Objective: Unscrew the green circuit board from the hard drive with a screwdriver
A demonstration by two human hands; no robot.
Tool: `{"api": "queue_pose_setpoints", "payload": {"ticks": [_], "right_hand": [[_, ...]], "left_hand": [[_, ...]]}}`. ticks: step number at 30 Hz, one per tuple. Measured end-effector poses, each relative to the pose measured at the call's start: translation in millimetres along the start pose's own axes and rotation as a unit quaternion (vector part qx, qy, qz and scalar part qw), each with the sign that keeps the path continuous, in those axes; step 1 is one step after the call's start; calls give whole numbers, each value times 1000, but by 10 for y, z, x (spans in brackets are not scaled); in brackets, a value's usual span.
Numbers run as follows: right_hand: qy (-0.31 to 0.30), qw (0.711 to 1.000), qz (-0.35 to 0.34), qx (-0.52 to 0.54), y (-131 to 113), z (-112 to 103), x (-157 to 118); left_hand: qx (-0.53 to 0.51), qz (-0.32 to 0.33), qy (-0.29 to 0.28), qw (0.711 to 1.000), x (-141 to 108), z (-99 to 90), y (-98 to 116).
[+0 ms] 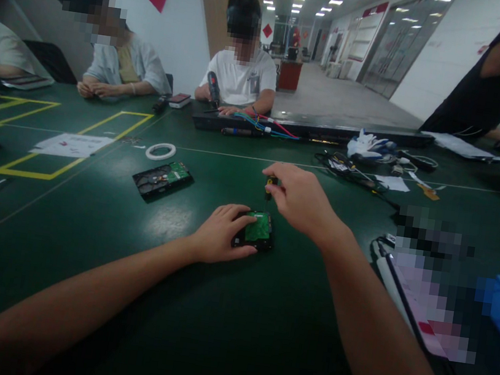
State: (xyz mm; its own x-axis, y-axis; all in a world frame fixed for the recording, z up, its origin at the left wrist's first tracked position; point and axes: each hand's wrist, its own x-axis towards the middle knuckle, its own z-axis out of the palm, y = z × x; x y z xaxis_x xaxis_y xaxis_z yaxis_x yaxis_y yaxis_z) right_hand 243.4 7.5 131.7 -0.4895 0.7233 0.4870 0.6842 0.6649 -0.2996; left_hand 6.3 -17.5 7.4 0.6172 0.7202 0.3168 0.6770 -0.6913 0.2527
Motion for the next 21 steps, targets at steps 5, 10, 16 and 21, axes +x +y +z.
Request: {"api": "queue_pose_setpoints", "payload": {"ticks": [5, 10, 16, 21], "right_hand": [[14, 1000, 4, -25, 21, 17, 12], [8, 999, 7, -31, 15, 9, 10], [-21, 1000, -8, 6, -32, -2, 3], [-33, 999, -7, 18, -24, 17, 2]], "left_hand": [[-2, 3, 1, 1000, -4, 10, -11], [6, 4, -1, 1000, -4, 0, -3], [8, 4, 1, 1000, -1, 3, 0], [3, 4, -1, 1000, -1, -2, -2]]}}
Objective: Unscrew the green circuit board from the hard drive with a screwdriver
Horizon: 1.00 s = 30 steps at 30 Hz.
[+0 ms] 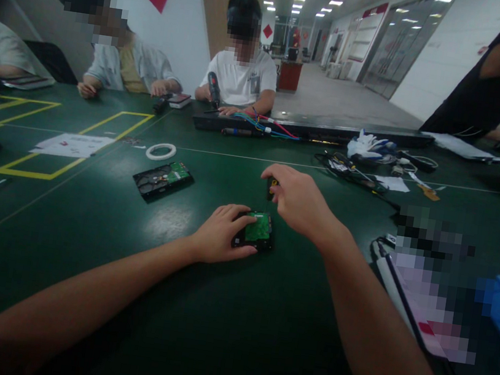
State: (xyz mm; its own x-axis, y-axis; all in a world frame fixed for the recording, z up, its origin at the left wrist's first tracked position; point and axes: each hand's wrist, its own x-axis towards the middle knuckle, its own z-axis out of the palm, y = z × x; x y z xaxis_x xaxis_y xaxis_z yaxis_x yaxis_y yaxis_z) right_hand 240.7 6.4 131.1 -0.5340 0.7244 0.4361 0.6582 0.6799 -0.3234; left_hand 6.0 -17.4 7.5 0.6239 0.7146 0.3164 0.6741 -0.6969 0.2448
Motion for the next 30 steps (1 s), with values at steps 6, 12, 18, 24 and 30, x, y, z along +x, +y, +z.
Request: {"api": "queue_pose_setpoints", "payload": {"ticks": [6, 12, 18, 24, 30], "right_hand": [[11, 999, 32, 7, 24, 18, -6], [23, 999, 46, -6, 29, 23, -6], [61, 998, 15, -21, 49, 26, 4], [75, 997, 9, -7, 49, 18, 12], [50, 999, 2, -8, 30, -34, 5]], "left_hand": [[0, -1, 1, 1000, 0, -4, 3], [2, 0, -4, 1000, 0, 3, -1], [-6, -3, 3, 1000, -2, 1, 2], [-2, 2, 1, 1000, 3, 3, -3], [-3, 1, 1, 1000, -4, 4, -3]]}}
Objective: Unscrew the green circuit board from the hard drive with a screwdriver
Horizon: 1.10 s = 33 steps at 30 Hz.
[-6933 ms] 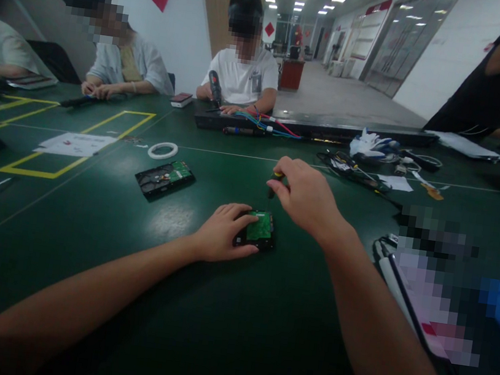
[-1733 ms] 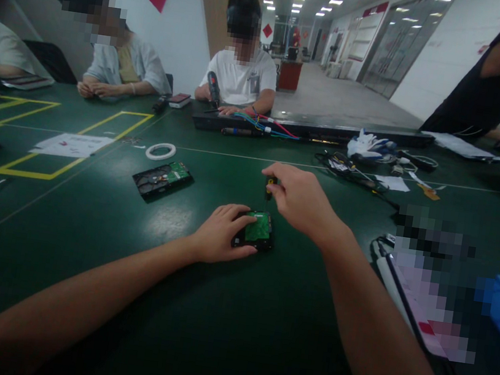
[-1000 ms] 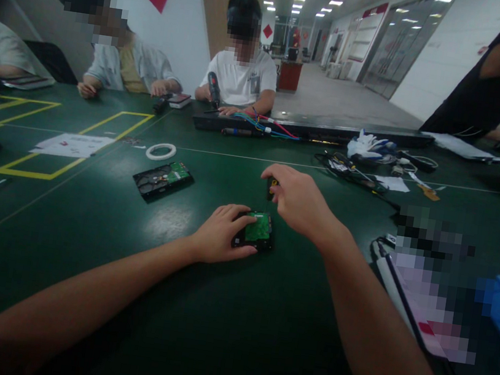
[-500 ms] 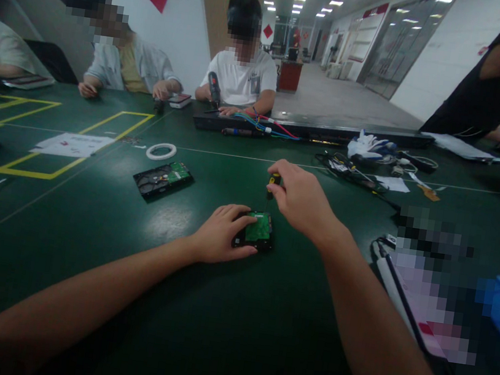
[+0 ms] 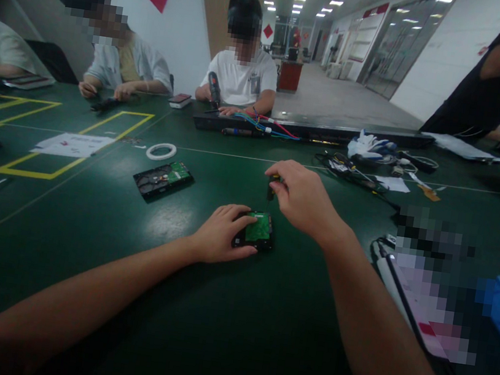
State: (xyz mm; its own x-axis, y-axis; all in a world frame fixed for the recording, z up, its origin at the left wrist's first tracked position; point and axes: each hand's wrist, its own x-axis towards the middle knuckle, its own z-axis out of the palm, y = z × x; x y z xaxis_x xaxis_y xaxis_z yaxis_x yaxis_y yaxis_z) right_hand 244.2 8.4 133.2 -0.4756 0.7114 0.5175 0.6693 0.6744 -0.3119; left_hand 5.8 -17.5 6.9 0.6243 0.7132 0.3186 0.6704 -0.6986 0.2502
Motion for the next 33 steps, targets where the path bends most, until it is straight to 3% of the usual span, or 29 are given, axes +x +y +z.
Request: {"api": "queue_pose_setpoints", "payload": {"ticks": [7, 21, 33], "right_hand": [[-19, 1000, -9, -5, -21, -27, -2], [0, 999, -18, -43, -5, -7, 6], [-22, 1000, -14, -1, -16, 22, -7]], "left_hand": [[4, -1, -4, 1000, 1, -16, 3], [0, 1, 3, 1000, 6, -4, 4], [10, -1, 0, 1000, 9, 1, 5]]}}
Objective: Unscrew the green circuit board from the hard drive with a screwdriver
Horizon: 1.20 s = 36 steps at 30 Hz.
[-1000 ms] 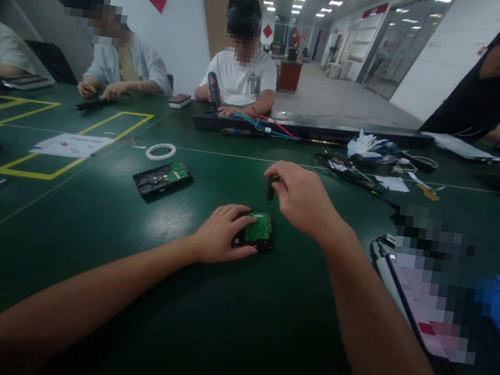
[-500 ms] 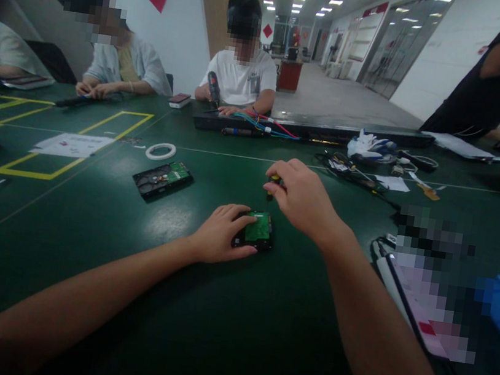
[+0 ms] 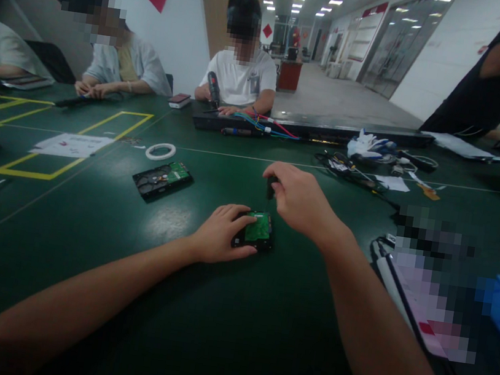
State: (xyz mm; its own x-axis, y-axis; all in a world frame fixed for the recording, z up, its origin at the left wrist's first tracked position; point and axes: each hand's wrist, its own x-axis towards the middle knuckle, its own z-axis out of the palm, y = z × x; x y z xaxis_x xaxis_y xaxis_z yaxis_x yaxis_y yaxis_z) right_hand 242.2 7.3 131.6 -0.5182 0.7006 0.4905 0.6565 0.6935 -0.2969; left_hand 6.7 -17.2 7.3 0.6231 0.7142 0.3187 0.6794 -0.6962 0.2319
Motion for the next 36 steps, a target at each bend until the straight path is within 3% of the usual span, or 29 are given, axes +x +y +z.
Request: {"api": "queue_pose_setpoints", "payload": {"ticks": [16, 36], "right_hand": [[7, 999, 14, -51, 12, -17, 13], [-9, 1000, 10, -16, 1, -10, 3]], "left_hand": [[-6, 3, 0, 1000, -6, 11, -15], [-10, -4, -2, 1000, -4, -6, 1]]}}
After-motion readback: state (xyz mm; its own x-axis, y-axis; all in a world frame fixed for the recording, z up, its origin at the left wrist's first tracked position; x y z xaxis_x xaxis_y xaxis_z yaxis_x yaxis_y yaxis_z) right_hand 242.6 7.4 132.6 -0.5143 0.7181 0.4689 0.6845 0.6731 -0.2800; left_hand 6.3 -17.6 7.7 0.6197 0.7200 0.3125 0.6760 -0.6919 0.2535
